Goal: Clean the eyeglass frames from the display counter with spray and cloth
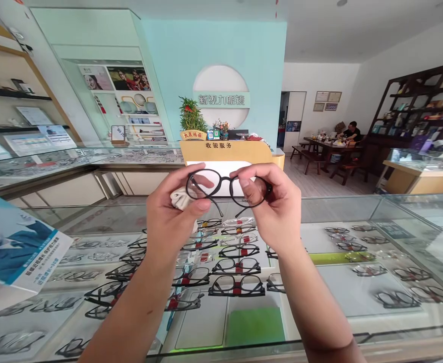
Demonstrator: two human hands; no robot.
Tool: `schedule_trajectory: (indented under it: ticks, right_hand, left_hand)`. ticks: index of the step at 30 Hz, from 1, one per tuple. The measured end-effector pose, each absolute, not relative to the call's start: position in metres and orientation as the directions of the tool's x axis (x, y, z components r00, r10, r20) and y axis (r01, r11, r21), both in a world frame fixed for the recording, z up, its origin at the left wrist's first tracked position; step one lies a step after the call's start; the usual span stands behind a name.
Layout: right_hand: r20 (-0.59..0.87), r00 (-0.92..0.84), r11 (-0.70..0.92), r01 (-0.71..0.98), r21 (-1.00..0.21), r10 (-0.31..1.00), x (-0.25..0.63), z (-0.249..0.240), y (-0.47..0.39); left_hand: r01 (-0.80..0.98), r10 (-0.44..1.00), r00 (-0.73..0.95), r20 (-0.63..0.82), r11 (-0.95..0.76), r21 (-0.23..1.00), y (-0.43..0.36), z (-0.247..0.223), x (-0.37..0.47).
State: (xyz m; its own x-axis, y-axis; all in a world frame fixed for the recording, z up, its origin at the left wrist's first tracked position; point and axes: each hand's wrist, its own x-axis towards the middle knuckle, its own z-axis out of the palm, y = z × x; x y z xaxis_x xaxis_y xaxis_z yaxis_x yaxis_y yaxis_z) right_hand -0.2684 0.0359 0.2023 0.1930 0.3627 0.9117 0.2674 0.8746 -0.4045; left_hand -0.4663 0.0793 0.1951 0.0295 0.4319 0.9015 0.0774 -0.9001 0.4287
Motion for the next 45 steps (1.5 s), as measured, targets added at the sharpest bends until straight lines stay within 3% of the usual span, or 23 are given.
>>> schedule_trajectory:
  ticks: [10,26,33,39,45]
  right_hand:
    - [0.978,0.056,0.889,0.408,-0.208,0.203,-0.261,0.202,0.024]
    - [0.973,0.02,0.804,0.56,-0.2,0.229,-0.257,0.206,0.017]
    - [0.975,0.002,0.858,0.474,-0.197,0.223,-0.256,0.206,0.022]
    - [0.981,-0.023,0.844,0.513,-0.155,0.194,-0.25,0.206,0.025]
    - [0.984,-0.038,0.87,0.474,-0.134,0.172,-0.243,0.207,0.03]
  left_hand:
    - [0.226,0.185,-0.147,0.972,-0.95,0.215,0.065,0.202,-0.481]
    - [0.41,0.136,-0.165,0.977,-0.892,0.193,0.082,0.198,-0.487]
    - [0.319,0.162,-0.189,0.969,-0.923,0.216,0.083,0.197,-0.482]
    - [0.315,0.21,-0.177,0.961,-0.914,0.258,0.082,0.198,-0.483]
    - [0.345,0.08,-0.179,0.981,-0.928,0.139,0.088,0.198,-0.484]
